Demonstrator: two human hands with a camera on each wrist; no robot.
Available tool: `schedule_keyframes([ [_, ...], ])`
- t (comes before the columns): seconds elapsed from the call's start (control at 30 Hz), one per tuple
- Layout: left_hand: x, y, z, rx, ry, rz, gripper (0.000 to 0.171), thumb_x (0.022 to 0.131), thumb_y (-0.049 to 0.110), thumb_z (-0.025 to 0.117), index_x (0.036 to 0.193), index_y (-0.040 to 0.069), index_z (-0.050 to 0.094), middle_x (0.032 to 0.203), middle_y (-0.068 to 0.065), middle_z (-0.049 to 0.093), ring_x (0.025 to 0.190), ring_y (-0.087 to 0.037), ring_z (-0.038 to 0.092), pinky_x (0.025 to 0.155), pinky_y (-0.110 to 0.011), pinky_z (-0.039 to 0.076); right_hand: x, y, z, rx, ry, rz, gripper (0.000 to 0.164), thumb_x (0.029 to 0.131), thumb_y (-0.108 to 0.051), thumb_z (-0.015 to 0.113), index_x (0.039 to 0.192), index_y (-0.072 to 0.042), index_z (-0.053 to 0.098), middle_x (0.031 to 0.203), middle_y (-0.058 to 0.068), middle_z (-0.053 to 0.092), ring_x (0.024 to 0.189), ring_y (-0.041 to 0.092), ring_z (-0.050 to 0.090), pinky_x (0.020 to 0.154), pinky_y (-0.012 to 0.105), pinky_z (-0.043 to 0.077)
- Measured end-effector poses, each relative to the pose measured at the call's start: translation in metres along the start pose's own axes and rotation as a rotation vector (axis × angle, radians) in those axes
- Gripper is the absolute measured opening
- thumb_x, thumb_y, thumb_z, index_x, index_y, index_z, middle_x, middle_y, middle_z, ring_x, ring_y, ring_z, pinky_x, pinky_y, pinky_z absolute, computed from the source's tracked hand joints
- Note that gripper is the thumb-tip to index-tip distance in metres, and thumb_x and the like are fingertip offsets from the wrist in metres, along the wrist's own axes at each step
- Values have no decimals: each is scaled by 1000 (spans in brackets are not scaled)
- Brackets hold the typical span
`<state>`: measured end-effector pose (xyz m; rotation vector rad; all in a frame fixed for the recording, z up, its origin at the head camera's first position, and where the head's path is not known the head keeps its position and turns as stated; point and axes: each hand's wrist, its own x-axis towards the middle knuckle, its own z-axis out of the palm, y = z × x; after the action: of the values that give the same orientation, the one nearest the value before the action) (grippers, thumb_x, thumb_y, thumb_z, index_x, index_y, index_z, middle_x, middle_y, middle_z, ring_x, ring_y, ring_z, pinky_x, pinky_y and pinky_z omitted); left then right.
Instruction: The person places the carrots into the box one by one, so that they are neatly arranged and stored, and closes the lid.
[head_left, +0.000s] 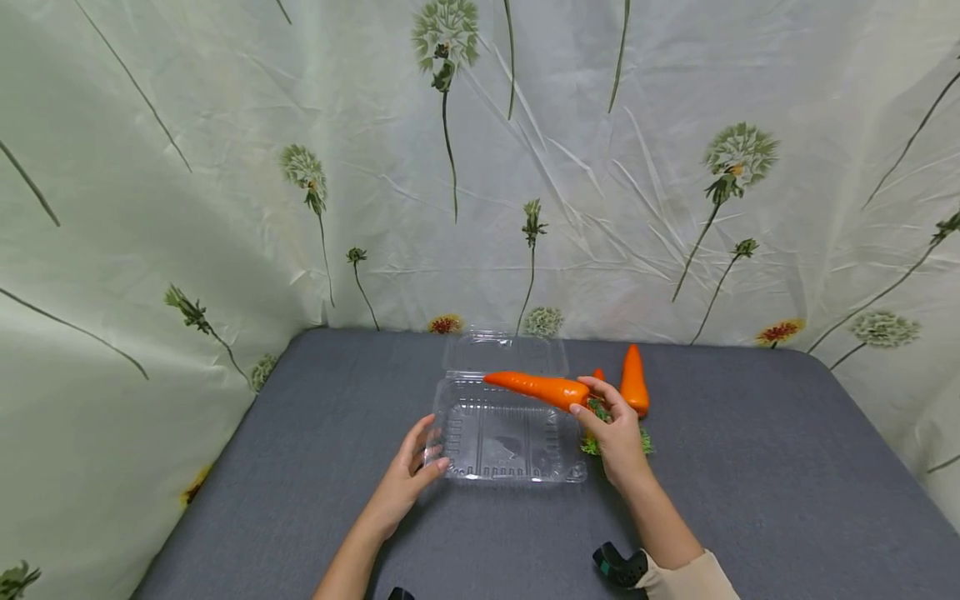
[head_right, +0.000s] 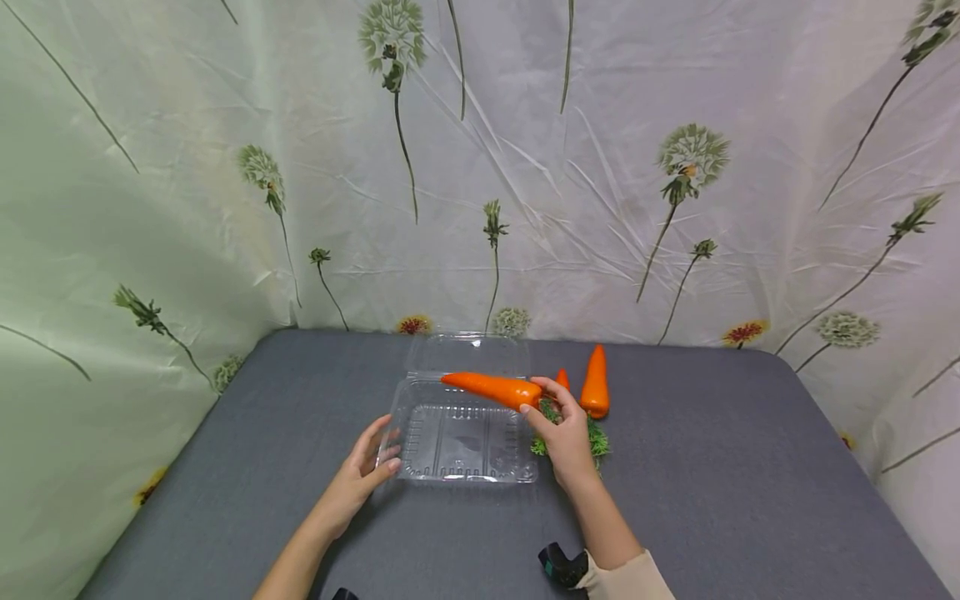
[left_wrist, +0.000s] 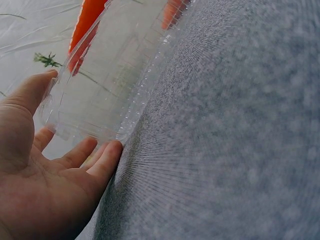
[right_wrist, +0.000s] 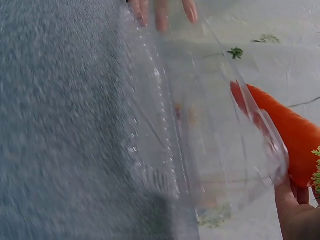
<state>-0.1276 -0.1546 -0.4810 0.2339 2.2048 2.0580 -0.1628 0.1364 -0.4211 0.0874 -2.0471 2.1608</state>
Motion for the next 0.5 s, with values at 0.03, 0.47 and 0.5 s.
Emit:
schedule_keyframes([
  [0.03, 0, 0, 0, -2, 2, -3, 68, 85, 16, 63, 141, 20, 23, 138, -20, 30, 120, -38, 35, 90, -48, 36, 0, 1, 2, -1, -5, 4, 41, 81, 0, 63, 119, 5, 50, 109, 5, 51, 99, 19, 41, 72, 21, 42],
  [0.47, 0, 1, 0, -5, 3, -35, 69, 85, 18, 63, 141, 23, 23, 140, -17, 28, 123, -37, 31, 92, -50, 33, 4, 11, 20, -34, -91, 86, 44, 81, -5, 66, 122, 0, 51, 118, 10, 50, 97, 21, 43, 71, 25, 43],
  [0.5, -1, 2, 0, -9, -2, -33, 68, 85, 18, 63, 140, 24, 23, 140, -17, 27, 123, -37, 31, 93, -50, 33, 5, 12, 21, -32, -98, 94, 44, 81, -5, 66, 122, 0, 51, 117, 10, 50, 97, 21, 43, 71, 25, 44],
])
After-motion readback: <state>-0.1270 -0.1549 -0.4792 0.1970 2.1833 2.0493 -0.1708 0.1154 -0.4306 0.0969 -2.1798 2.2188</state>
